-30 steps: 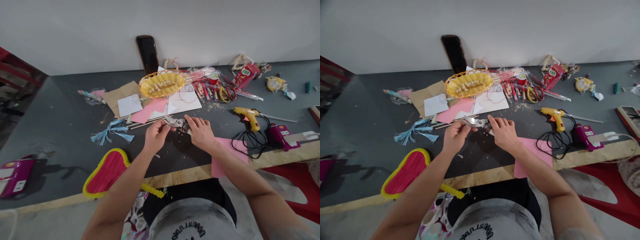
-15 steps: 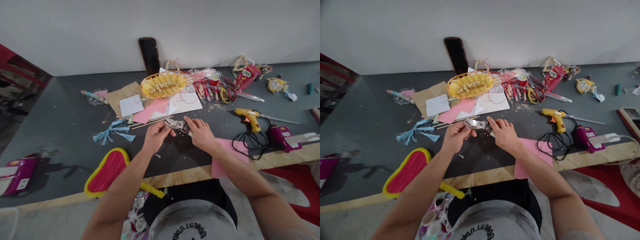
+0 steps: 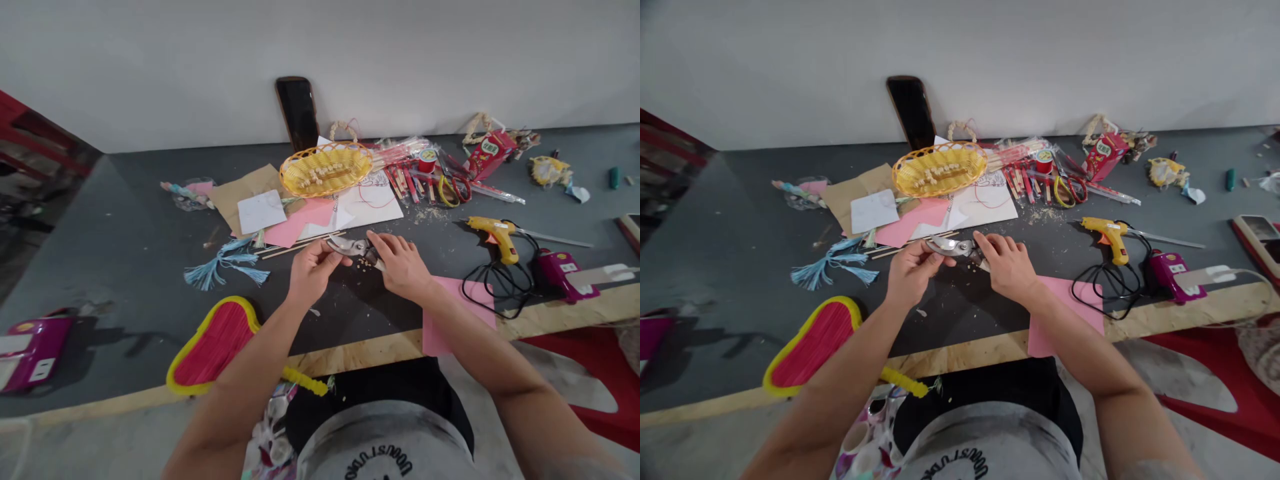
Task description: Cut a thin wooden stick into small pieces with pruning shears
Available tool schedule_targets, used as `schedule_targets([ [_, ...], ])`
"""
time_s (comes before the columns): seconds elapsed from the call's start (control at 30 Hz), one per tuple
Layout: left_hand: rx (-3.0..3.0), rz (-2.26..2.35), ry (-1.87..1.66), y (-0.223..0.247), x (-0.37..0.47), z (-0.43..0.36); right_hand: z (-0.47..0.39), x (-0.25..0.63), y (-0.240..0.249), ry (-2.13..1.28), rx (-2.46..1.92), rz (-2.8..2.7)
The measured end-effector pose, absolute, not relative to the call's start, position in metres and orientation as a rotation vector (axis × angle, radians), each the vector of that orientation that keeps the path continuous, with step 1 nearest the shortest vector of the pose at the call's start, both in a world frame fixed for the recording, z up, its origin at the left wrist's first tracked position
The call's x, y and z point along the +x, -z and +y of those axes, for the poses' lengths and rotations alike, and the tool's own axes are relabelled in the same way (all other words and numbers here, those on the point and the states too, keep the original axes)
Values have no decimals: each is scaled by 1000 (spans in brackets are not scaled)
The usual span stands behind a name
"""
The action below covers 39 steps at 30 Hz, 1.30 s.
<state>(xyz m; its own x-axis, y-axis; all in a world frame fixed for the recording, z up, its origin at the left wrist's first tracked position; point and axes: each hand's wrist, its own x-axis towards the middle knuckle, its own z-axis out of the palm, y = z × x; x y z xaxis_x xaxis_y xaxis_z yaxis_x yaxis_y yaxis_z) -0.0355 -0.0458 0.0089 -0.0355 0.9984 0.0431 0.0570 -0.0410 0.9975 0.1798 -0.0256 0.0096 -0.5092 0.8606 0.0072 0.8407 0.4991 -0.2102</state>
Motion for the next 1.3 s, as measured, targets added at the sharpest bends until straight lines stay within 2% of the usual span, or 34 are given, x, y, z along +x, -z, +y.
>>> schedule_targets([
  [0.23, 1175, 1120, -1170, -7, -39, -44, -28, 182, -10, -268, -1478, -2632],
  [0.73, 1211, 1206, -1211, 0, -36, -43, -23, 182, -12, -257, -1529, -2634],
  [1.07, 1003, 964, -1046, -15, -38, -40, -23, 187, -9, -243, -1426, -2657],
  [1.3, 1021, 1023, -1104, -7, -38, -39, -23, 184, -11, -322, -1461, -2673],
])
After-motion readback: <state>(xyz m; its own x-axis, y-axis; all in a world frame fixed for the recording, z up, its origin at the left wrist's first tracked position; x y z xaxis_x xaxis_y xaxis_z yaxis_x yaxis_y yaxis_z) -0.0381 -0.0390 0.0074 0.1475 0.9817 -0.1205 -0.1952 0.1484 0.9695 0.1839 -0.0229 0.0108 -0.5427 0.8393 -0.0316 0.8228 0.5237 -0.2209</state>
